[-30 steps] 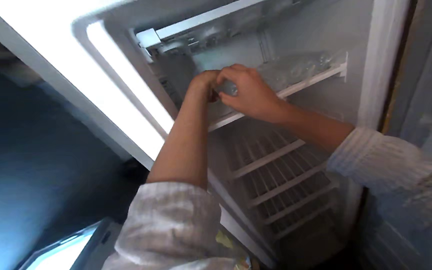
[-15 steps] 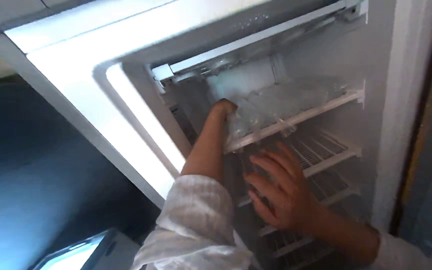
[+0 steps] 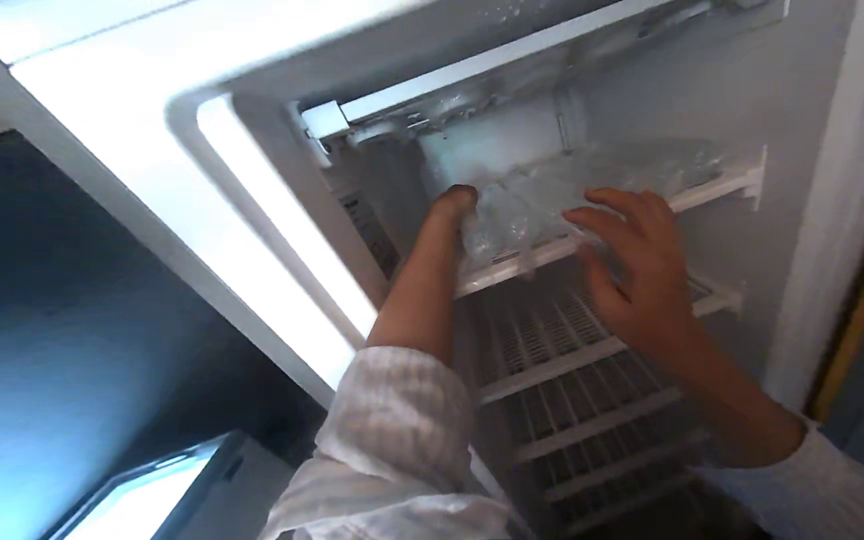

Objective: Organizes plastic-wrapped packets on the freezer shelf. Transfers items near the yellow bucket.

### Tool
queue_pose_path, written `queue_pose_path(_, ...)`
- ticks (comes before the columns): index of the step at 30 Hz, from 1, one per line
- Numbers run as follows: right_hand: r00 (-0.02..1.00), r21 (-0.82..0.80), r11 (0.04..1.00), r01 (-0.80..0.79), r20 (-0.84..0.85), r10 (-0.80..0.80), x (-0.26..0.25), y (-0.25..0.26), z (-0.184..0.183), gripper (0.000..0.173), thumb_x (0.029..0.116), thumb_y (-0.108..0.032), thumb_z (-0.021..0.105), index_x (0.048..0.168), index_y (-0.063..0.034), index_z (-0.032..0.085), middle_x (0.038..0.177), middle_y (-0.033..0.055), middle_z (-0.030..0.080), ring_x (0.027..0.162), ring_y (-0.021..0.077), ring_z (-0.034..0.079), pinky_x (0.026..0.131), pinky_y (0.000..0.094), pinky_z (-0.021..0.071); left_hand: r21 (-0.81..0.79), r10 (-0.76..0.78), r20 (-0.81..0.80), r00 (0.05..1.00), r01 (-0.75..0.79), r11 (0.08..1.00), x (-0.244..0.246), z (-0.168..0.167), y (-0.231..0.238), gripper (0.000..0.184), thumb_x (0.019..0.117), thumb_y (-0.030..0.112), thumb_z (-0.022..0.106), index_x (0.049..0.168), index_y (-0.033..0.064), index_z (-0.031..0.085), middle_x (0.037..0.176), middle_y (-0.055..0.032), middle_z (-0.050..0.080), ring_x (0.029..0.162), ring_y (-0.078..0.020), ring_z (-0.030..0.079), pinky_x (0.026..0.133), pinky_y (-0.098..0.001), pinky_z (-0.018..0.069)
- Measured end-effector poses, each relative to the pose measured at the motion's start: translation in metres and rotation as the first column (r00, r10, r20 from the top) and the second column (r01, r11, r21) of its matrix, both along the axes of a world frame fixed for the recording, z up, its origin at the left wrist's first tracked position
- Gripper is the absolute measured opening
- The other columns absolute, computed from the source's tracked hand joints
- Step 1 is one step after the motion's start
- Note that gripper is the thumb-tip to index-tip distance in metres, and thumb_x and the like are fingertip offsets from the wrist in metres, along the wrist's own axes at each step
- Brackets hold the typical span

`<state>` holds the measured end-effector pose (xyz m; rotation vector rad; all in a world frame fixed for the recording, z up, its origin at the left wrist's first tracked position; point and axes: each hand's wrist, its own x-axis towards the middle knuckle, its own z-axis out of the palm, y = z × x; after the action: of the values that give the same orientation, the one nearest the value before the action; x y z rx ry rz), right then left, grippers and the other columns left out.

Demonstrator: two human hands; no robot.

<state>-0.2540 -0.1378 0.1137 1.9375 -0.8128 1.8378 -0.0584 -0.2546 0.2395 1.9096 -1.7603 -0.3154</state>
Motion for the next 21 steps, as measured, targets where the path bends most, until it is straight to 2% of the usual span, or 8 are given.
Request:
queue_pose_path(2, 0.994, -0.035, 0.999, 0.003, 0.106, 0.001, -0.003, 0.007, -0.016, 0.030, 0.1016, -0.017, 0.052, 0.122, -0.0076, 0.071, 0.131, 0.0158, 0.066, 0.129, 0.0303, 0.058, 0.117, 0.0570, 0.0328, 0.005, -0.001, 0.034, 0.999, 0.001, 1.000, -0.005, 0.003, 0.004, 0.041, 0.1115, 0.018, 0.034, 0.134, -0.0088, 0.054, 0.140, -0.0304, 0.052, 0.130, -0.0392, 0.051, 0.105, -0.0570, 0.0400)
queue_pose_path(6, 0.948, -0.065, 0.998, 0.009, 0.317, 0.012, -0.015, 0.016, -0.060, 0.024, 0.1030, -0.017, 0.052, 0.114, -0.0021, 0.067, 0.119, 0.0139, 0.067, 0.127, 0.0168, 0.056, 0.112, 0.0299, 0.0405, 0.057, -0.023, 0.188, 0.982, 0.013, 0.998, -0.017, 0.013, 0.015, 0.038, 0.1090, 0.016, 0.043, 0.129, -0.0126, 0.057, 0.138, -0.0332, 0.054, 0.131, -0.0432, 0.051, 0.106, -0.0615, 0.0384)
queue_pose_path(9, 0.927, -0.048, 0.998, -0.051, 0.370, 0.065, -0.018, 0.021, -0.081, 0.024, 0.1032, -0.015, 0.052, 0.115, 0.0036, 0.063, 0.118, 0.0132, 0.066, 0.124, 0.0097, 0.056, 0.109, 0.0226, 0.0417, 0.083, -0.030, 0.283, 0.959, 0.007, 0.997, -0.019, 0.016, 0.025, 0.034, 0.1062, 0.014, 0.048, 0.121, -0.0138, 0.060, 0.129, -0.0342, 0.057, 0.122, -0.0449, 0.055, 0.100, -0.0639, 0.0414)
queue_pose_path(12, 0.915, -0.041, 0.993, -0.115, 0.384, 0.122, -0.009, 0.025, -0.088, 0.024, 0.1031, -0.016, 0.052, 0.115, 0.0034, 0.062, 0.119, 0.0110, 0.066, 0.124, 0.0069, 0.055, 0.109, 0.0220, 0.0413, 0.101, -0.064, 0.344, 0.937, 0.031, 0.994, -0.020, 0.016, 0.035, 0.033, 0.1072, 0.014, 0.047, 0.116, -0.0152, 0.061, 0.124, -0.0337, 0.059, 0.117, -0.0433, 0.057, 0.098, -0.0625, 0.0421)
queue_pose_path(15, 0.910, -0.057, 0.987, -0.147, 0.384, 0.158, 0.002, 0.031, -0.087, 0.022, 0.1038, -0.017, 0.053, 0.117, -0.0024, 0.062, 0.120, 0.0055, 0.065, 0.126, 0.0047, 0.054, 0.110, 0.0219, 0.0410, 0.084, -0.073, 0.330, 0.941, 0.048, 0.995, -0.021, 0.013, 0.042, 0.033, 0.1068, 0.015, 0.048, 0.113, -0.0149, 0.062, 0.122, -0.0329, 0.060, 0.115, -0.0427, 0.058, 0.097, -0.0625, 0.0426)
queue_pose_path(17, 0.921, -0.050, 0.992, -0.119, 0.368, 0.129, 0.006, 0.034, -0.080, 0.024, 0.1037, -0.020, 0.053, 0.116, -0.0008, 0.062, 0.118, 0.0091, 0.066, 0.124, 0.0081, 0.056, 0.109, 0.0233, 0.0414, 0.088, -0.082, 0.320, 0.944, 0.057, 0.994, -0.022, 0.012, 0.048, 0.034, 0.1080, 0.015, 0.045, 0.115, -0.0144, 0.061, 0.123, -0.0324, 0.059, 0.115, -0.0420, 0.057, 0.097, -0.0614, 0.0422)
queue_pose_path(19, 0.952, 0.000, 0.998, -0.062, 0.300, 0.059, 0.009, 0.032, -0.057, 0.029, 0.1004, -0.019, 0.054, 0.116, 0.0029, 0.066, 0.118, 0.0179, 0.068, 0.120, 0.0227, 0.059, 0.106, 0.0353, 0.0441, 0.077, -0.081, 0.285, 0.955, 0.061, 0.995, -0.020, 0.011, 0.048, 0.036, 0.1088, 0.016, 0.044, 0.118, -0.0144, 0.060, 0.127, -0.0331, 0.058, 0.118, -0.0431, 0.056, 0.098, -0.0623, 0.0414)
queue_pose_path(21, 0.995, 0.059, 0.998, -0.017, 0.099, 0.011, 0.009, 0.019, -0.019, 0.034, 0.0953, -0.015, 0.055, 0.122, -0.0005, 0.069, 0.124, 0.0202, 0.068, 0.122, 0.0365, 0.059, 0.106, 0.0532, 0.0422, 0.062, -0.071, 0.226, 0.971, 0.058, 0.996, -0.017, 0.008, 0.046, 0.038, 0.1091, 0.018, 0.043, 0.122, -0.0134, 0.059, 0.130, -0.0332, 0.057, 0.122, -0.0439, 0.055, 0.100, -0.0636, 0.0407)
